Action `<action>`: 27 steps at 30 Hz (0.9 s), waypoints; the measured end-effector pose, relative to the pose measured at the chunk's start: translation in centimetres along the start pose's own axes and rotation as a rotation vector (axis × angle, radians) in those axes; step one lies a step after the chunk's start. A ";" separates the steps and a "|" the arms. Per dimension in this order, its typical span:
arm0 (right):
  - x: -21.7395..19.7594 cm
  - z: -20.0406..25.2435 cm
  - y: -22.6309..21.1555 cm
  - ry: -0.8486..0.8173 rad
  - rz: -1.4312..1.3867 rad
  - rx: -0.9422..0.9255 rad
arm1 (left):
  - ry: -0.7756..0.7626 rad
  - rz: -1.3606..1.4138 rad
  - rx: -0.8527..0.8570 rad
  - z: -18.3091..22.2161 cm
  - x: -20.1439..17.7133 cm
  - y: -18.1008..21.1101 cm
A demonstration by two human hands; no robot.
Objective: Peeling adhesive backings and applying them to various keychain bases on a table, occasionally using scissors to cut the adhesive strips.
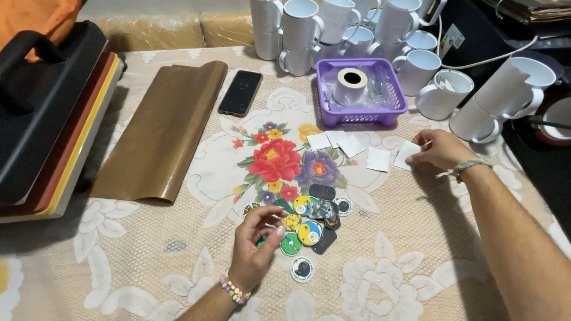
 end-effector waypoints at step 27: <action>16.3 16.7 -12.2 -0.138 -1.343 -0.527 | -0.151 -0.043 -0.013 0.6 2.1 0.3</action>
Point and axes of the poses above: each hand's wrist, its own z-axis away from the middle knuckle, its own x-axis out of the palm, y = z × x, the point moved 10 cm from there along -z, towards the middle knuckle, and after that the axes turned 4 degrees about -y, right-handed, at the moved point
